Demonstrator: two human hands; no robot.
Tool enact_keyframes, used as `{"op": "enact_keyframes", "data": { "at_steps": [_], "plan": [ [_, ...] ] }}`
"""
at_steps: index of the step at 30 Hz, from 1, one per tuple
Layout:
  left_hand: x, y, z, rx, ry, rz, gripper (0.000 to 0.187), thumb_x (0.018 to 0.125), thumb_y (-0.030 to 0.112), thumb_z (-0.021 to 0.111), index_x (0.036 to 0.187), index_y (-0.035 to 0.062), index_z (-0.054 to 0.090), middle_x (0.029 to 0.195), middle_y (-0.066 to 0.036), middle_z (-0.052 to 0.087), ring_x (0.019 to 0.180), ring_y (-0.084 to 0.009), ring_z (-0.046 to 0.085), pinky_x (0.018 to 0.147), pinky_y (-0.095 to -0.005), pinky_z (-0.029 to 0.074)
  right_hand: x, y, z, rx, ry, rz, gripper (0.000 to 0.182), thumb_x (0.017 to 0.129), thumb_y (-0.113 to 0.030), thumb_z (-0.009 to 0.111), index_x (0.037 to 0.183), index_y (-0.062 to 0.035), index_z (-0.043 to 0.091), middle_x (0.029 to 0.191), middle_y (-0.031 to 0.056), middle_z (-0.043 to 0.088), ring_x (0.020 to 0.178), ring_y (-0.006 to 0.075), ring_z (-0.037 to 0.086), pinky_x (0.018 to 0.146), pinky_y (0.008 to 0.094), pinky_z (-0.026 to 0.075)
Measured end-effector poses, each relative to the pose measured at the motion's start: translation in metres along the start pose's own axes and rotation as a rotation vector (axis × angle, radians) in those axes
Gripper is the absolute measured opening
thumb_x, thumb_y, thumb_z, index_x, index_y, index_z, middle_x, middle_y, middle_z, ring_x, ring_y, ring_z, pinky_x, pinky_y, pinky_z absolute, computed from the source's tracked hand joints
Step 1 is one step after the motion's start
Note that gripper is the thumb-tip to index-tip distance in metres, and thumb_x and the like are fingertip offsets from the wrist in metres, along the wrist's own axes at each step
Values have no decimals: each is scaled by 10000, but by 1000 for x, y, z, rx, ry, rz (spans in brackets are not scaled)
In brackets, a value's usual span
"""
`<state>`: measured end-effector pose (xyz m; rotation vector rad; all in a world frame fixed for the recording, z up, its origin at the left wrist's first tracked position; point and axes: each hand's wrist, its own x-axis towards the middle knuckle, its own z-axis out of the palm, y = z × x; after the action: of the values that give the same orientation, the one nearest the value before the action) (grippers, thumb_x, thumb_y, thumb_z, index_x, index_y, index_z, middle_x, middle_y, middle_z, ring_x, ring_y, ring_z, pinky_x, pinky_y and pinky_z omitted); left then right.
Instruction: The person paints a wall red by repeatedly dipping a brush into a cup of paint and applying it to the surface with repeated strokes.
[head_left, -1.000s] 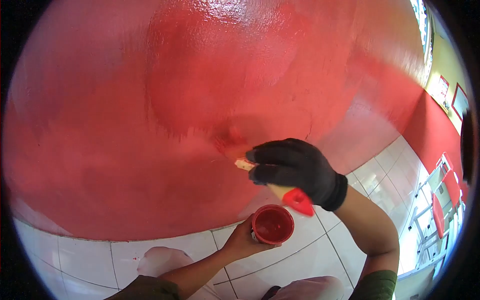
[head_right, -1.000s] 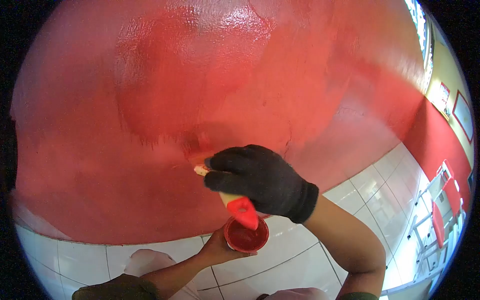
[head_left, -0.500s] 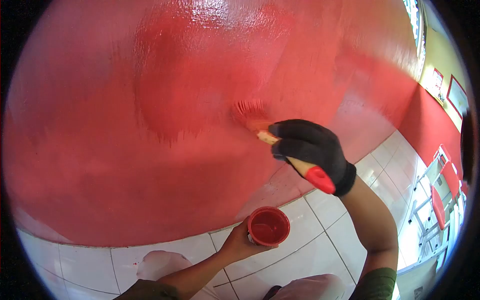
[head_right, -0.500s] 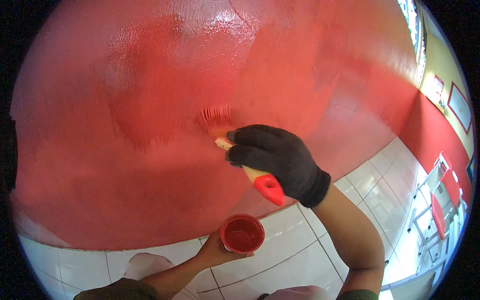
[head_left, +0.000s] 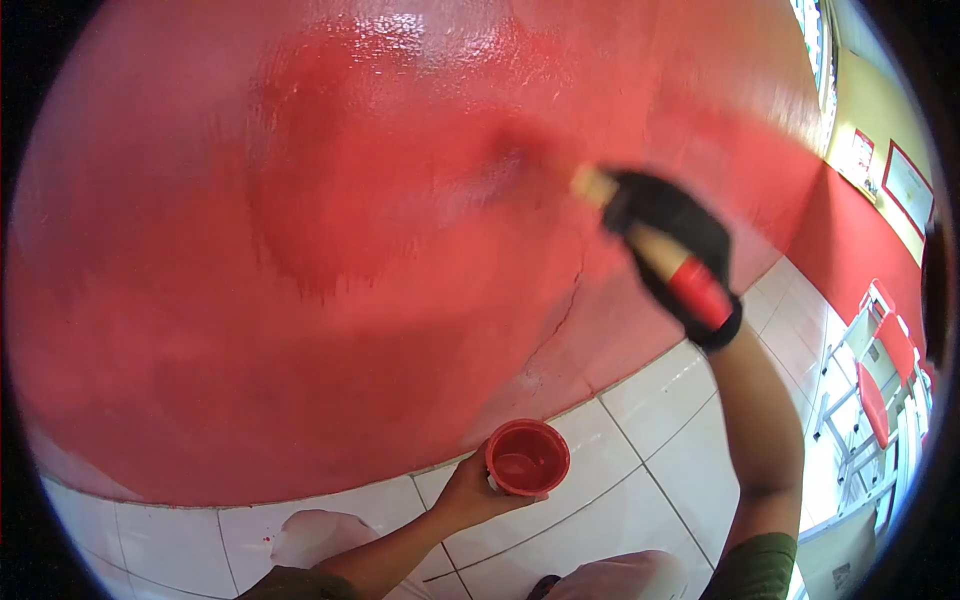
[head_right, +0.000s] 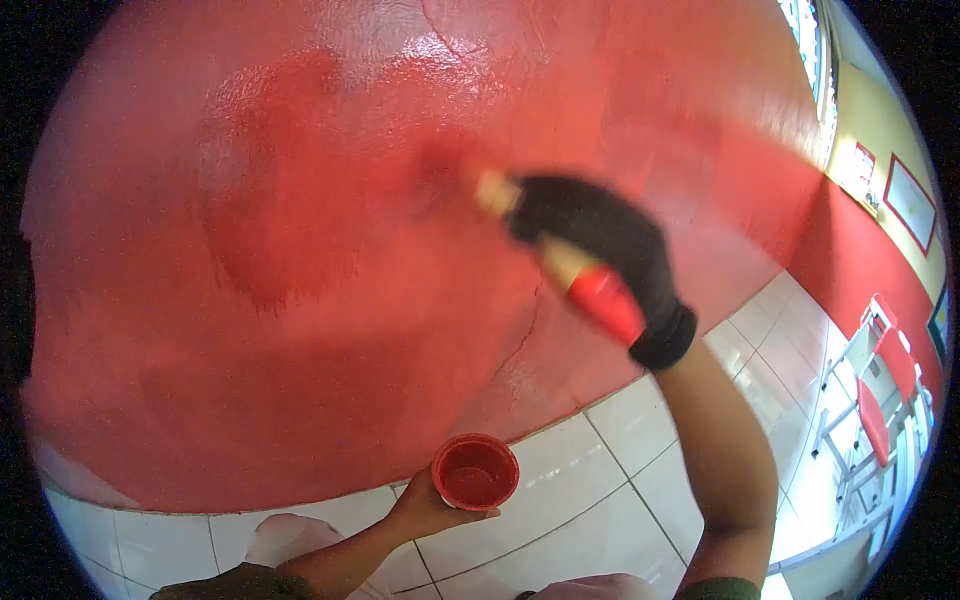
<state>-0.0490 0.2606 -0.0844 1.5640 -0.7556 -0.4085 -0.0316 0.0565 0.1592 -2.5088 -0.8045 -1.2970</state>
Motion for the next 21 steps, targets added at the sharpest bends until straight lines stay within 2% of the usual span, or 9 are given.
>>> {"op": "enact_keyframes", "data": {
  "at_steps": [4,7,8,9,10,12,14,16,21],
  "plan": [
    [-2,-2,3,-85,-6,-9,829,610,291,878,1278,69,441,1248,-83,541,1164,-195,519,943,-342,466,38,35,-18,-107,403,-211,248,819,20,606,1064,4,632,1062,114,657,951,225,631,850,289,499],
    [-1,-8,3,-97,-21,-20,837,611,292,878,1287,71,437,1250,-85,541,1165,-195,520,945,-345,464,-1,36,26,63,109,-103,292,838,-71,632,1128,-54,624,1125,126,623,997,220,608,880,307,479],
    [-1,-11,3,-87,-29,-21,841,612,288,878,1293,73,433,1252,-86,540,1167,-194,520,946,-347,463,-18,4,41,660,-36,485,308,859,-128,631,1166,-109,619,1127,136,616,983,245,611,880,311,479],
    [-1,-11,3,-91,-22,-20,841,612,288,878,1293,73,433,1252,-86,540,1167,-194,520,946,-347,463,-41,2,57,583,-222,480,306,870,-180,628,1171,-126,618,1118,144,610,973,267,612,859,318,489],
    [-1,-10,3,-72,-28,-21,846,613,290,878,1299,77,430,1257,-85,539,1171,-196,518,948,-346,462,-50,-11,58,99,-250,-149,285,877,-172,618,1159,-134,621,1098,143,610,966,287,611,842,342,498],
    [1,-11,2,-46,-37,-21,850,614,292,877,1304,81,428,1261,-85,537,1175,-198,516,950,-345,461,-51,-15,53,133,-301,-327,278,873,-130,615,1148,-88,617,1100,130,613,973,276,615,840,360,500],
    [0,-14,4,-75,-36,8,854,616,298,876,1310,89,424,1267,-82,535,1183,-201,512,954,-345,458,-40,-13,39,625,-399,353,282,862,-97,620,1138,-38,608,1077,133,624,990,273,612,848,369,497],
    [-1,-12,4,-82,-49,-21,857,617,296,875,1313,88,419,1272,-81,532,1186,-203,510,956,-345,457,-8,18,35,327,131,162,251,855,-67,619,1100,-15,597,1038,99,646,1006,221,606,880,333,478],
    [1,-11,2,-47,-62,-22,869,621,297,873,1323,88,405,1284,-83,523,1193,-206,505,962,-345,455,44,51,-9,85,604,0,249,874,-34,596,1121,-14,584,1016,71,642,883,143,611,786,265,490]
  ]
}}
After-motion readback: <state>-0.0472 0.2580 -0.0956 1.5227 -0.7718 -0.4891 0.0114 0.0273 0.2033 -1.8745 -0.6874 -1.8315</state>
